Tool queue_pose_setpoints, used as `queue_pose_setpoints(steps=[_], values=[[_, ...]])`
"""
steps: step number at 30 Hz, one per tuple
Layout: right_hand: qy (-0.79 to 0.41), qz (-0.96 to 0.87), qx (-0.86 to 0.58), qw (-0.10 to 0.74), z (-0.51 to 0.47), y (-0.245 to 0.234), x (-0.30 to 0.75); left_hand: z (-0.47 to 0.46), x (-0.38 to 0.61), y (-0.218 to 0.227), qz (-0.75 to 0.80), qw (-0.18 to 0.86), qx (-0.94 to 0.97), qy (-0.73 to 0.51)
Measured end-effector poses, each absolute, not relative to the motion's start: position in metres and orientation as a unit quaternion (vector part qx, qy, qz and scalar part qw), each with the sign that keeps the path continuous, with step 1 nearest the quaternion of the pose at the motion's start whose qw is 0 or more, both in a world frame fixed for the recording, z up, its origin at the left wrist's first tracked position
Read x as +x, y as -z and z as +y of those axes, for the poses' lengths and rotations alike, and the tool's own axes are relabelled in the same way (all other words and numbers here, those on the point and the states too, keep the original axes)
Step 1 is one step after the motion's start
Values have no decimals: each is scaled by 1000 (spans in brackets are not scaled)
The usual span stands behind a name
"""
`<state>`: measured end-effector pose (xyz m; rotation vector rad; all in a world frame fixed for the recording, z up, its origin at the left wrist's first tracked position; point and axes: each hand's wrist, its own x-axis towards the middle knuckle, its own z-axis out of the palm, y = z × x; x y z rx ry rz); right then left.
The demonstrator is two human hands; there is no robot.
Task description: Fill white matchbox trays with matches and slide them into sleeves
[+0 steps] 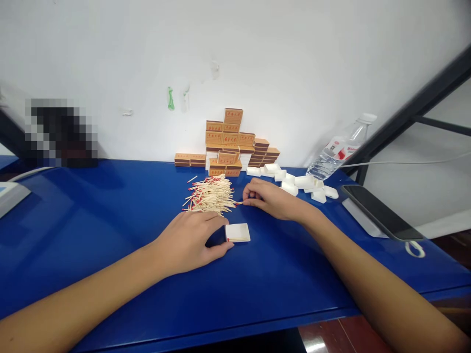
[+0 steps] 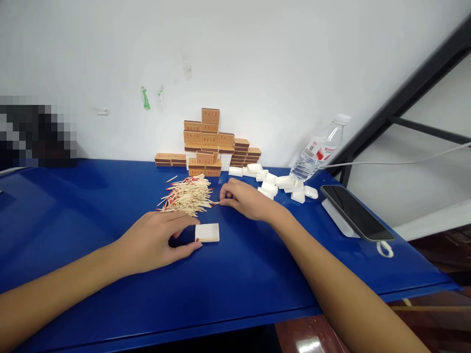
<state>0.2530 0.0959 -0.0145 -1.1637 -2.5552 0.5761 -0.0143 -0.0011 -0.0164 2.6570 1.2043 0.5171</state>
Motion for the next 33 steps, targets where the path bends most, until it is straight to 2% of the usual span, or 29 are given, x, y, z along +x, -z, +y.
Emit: queue_pose_setpoints(steps=[9, 14, 25, 33], values=[[-215, -878, -398, 155, 74, -7, 257, 2, -15, 17, 433, 80, 879, -183], [-275, -879, -370, 125, 56, -15, 246, 3, -15, 17, 449, 91, 871, -175], [-269, -893, -345, 106, 37, -11, 229, 2, -15, 17, 445, 78, 877, -165], [-154, -893, -388, 167, 54, -11, 242, 2, -16, 18, 440, 64, 880, -167]])
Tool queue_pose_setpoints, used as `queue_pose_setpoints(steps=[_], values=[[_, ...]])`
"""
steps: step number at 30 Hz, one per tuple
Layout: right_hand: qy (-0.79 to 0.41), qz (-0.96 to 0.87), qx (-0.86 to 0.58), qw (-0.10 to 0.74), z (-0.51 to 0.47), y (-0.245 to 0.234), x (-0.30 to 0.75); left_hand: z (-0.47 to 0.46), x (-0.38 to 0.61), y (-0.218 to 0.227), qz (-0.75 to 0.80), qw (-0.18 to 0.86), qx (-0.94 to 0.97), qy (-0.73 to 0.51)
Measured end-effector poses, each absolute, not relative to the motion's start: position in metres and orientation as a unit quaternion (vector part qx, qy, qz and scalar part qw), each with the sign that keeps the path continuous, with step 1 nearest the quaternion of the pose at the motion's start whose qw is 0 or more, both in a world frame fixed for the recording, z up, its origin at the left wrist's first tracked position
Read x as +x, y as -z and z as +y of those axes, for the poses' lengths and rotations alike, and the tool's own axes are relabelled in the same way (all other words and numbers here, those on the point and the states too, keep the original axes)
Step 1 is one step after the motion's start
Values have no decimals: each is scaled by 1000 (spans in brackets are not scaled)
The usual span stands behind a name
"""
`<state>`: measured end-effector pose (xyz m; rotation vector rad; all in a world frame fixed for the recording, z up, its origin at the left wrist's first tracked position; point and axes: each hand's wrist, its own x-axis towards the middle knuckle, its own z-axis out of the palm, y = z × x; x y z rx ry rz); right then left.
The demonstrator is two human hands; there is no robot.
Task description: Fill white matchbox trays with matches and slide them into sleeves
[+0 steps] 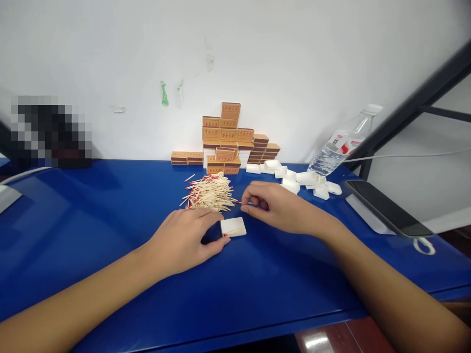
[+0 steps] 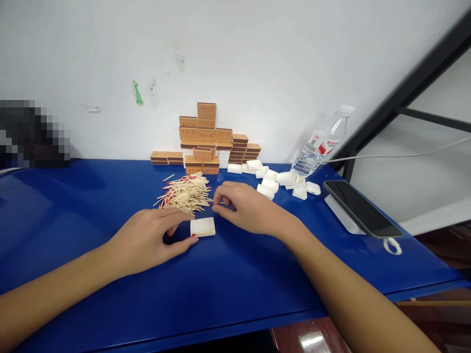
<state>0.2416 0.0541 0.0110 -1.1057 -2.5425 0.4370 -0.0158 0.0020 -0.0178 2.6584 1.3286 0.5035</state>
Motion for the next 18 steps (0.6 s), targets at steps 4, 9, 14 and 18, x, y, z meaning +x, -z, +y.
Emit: queue_pose_setpoints(steps=[4, 9, 14, 18], values=[[-124, -881, -425, 167, 68, 1, 249, 0, -15, 16, 421, 79, 889, -164], [-159, -877, -430, 143, 75, 11, 249, 0, -15, 14, 423, 89, 888, -155], [-231, -886, -377, 144, 53, -7, 241, 3, -14, 16, 449, 90, 874, -163], [-267, -899, -336, 85, 33, -20, 233, 2, -14, 14, 452, 97, 873, -156]])
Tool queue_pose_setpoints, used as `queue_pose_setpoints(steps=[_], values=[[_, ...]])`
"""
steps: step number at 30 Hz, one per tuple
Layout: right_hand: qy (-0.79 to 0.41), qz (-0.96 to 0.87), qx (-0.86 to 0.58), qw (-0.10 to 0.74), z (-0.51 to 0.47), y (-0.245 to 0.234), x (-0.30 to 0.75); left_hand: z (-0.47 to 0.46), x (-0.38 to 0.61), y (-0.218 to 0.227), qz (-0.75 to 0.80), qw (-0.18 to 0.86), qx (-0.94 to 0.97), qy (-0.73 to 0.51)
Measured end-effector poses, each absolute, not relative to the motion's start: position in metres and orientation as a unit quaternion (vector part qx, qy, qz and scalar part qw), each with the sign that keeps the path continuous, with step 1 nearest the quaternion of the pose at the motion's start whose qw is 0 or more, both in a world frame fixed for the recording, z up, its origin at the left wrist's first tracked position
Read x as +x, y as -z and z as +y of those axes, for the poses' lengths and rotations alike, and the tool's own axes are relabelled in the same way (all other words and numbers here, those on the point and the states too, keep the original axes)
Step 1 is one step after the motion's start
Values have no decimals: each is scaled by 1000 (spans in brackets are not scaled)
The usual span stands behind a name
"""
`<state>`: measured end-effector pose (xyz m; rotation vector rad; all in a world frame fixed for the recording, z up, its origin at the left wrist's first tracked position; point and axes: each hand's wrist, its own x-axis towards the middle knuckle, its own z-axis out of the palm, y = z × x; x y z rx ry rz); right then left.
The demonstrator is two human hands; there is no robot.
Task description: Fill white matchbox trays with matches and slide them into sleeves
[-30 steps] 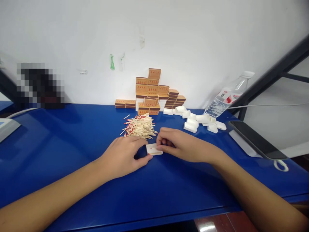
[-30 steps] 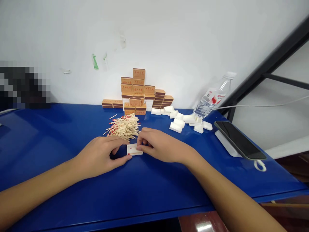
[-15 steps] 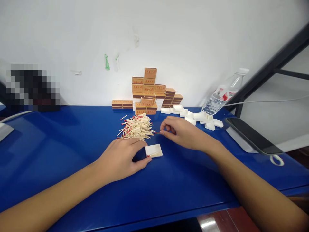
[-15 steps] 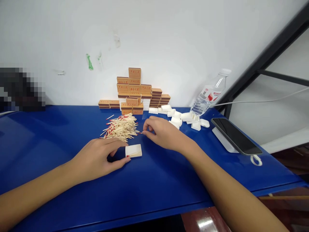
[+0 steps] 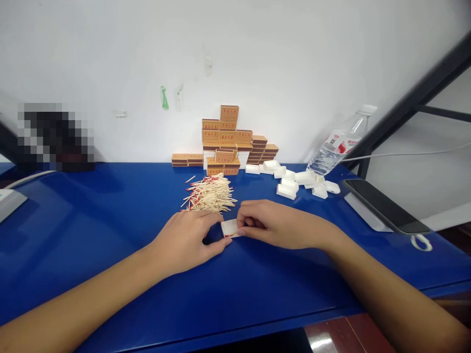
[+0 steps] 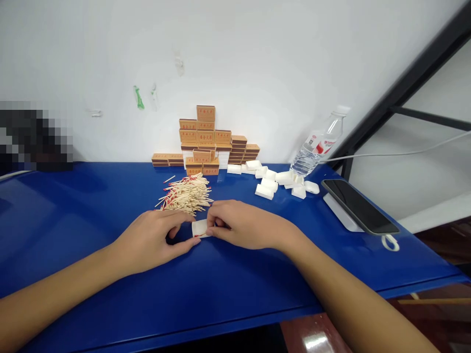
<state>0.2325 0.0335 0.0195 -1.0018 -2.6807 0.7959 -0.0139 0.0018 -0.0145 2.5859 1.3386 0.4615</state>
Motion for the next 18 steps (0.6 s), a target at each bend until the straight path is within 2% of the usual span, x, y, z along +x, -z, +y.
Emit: queue_pose_setpoints(steps=[6, 13, 15, 18], values=[[-273, -888, -354, 110, 34, -19, 232, 1, -14, 14, 426, 96, 887, -147], [-195, -851, -410, 263, 62, -23, 214, -6, -12, 17, 331, 137, 925, -126], [-160, -852, -429, 254, 70, -34, 202, -7, -12, 18, 323, 126, 930, -125], [-122, -878, -431, 169, 82, -51, 182, -9, -12, 19, 311, 102, 936, -128]])
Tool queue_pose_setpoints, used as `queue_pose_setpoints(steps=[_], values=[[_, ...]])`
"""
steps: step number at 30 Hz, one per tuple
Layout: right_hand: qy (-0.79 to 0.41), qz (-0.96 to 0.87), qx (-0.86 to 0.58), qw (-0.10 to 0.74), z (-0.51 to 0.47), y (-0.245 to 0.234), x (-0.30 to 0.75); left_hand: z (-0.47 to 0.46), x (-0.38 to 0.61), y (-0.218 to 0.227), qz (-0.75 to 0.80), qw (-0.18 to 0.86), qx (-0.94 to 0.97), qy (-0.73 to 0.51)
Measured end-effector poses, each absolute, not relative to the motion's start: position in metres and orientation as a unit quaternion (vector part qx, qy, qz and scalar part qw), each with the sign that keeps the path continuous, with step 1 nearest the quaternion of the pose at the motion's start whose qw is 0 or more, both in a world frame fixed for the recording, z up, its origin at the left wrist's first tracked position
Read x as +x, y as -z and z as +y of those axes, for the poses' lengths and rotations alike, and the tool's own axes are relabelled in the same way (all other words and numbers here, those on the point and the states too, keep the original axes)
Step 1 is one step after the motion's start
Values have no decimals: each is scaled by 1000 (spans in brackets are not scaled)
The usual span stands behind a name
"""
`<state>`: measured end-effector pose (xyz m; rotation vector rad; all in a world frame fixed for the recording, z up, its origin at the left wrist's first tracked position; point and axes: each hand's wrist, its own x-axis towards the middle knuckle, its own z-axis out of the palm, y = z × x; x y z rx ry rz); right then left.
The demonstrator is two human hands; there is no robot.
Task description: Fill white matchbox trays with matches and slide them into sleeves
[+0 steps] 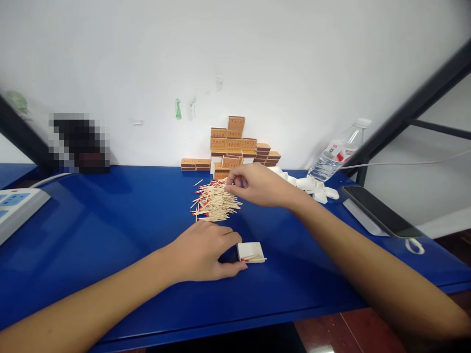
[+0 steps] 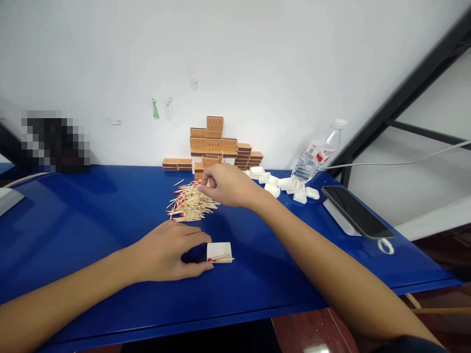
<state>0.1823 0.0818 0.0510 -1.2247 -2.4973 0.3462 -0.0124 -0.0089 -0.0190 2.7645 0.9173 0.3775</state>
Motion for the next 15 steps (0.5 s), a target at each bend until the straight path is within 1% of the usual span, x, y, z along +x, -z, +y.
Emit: queue_pose_setpoints(steps=[2, 3, 8, 15], values=[[-103, -898, -410, 122, 87, -56, 172, -9, -12, 20, 303, 89, 940, -129], [-97, -907, -394, 112, 88, -57, 168, -9, -12, 20, 300, 84, 942, -128], [-117, -929, -331, 117, 81, -43, 162, -8, -12, 23, 294, 72, 944, -130], [-97, -928, -350, 82, 73, -28, 164, -7, -13, 27, 289, 60, 944, -146]])
